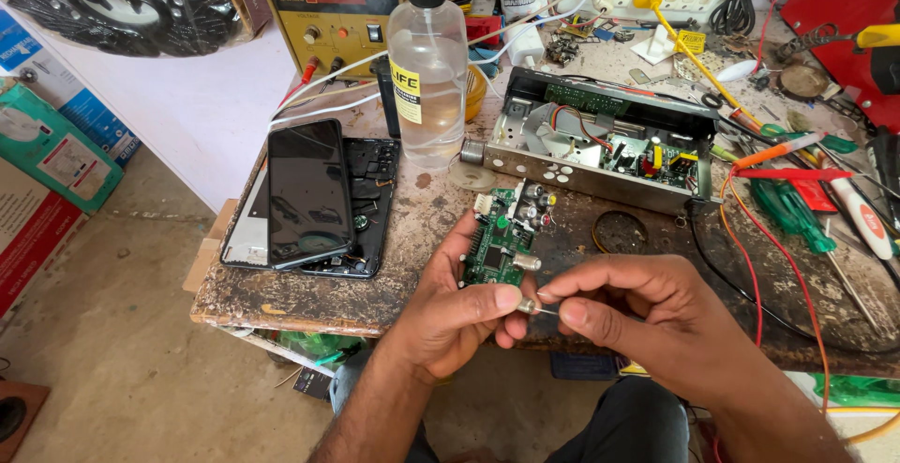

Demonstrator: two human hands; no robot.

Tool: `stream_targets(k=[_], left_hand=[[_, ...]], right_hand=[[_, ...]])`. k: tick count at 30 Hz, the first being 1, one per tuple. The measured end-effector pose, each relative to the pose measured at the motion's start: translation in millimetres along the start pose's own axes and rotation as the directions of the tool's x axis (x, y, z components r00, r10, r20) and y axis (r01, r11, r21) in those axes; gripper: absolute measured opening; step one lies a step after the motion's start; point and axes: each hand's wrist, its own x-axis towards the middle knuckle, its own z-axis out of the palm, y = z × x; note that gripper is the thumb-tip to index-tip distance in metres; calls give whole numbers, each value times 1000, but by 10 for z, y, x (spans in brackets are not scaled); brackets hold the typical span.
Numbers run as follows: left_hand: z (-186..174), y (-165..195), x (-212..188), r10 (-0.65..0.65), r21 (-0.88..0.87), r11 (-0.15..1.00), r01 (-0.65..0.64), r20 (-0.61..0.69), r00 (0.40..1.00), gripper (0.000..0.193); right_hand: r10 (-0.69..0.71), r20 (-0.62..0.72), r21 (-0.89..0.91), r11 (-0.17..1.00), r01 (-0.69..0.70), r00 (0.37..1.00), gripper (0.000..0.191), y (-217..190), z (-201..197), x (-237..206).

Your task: The person uses multimeter probes to test points on a small green circuit board, then uses a screwdriver to tighten a coaxial connector on the board. The person also picks up and examines a small metal component.

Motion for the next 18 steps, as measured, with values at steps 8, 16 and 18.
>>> stream_targets(k=[8,16,18], left_hand=[[31,-9,-16,-24,43,999,25,-32,999,88],[136,40,-30,4,174,985,1,-26,1000,87],[156,38,-27,9,215,977,-1,-37,999,85]], right_hand=[[-25,36,8,1000,25,999,23,12,-32,-11],[13,37,-87,996,-10,999,21,-55,-71,-26],[37,25,-123,992,-33,999,20,-88,-112,-41]])
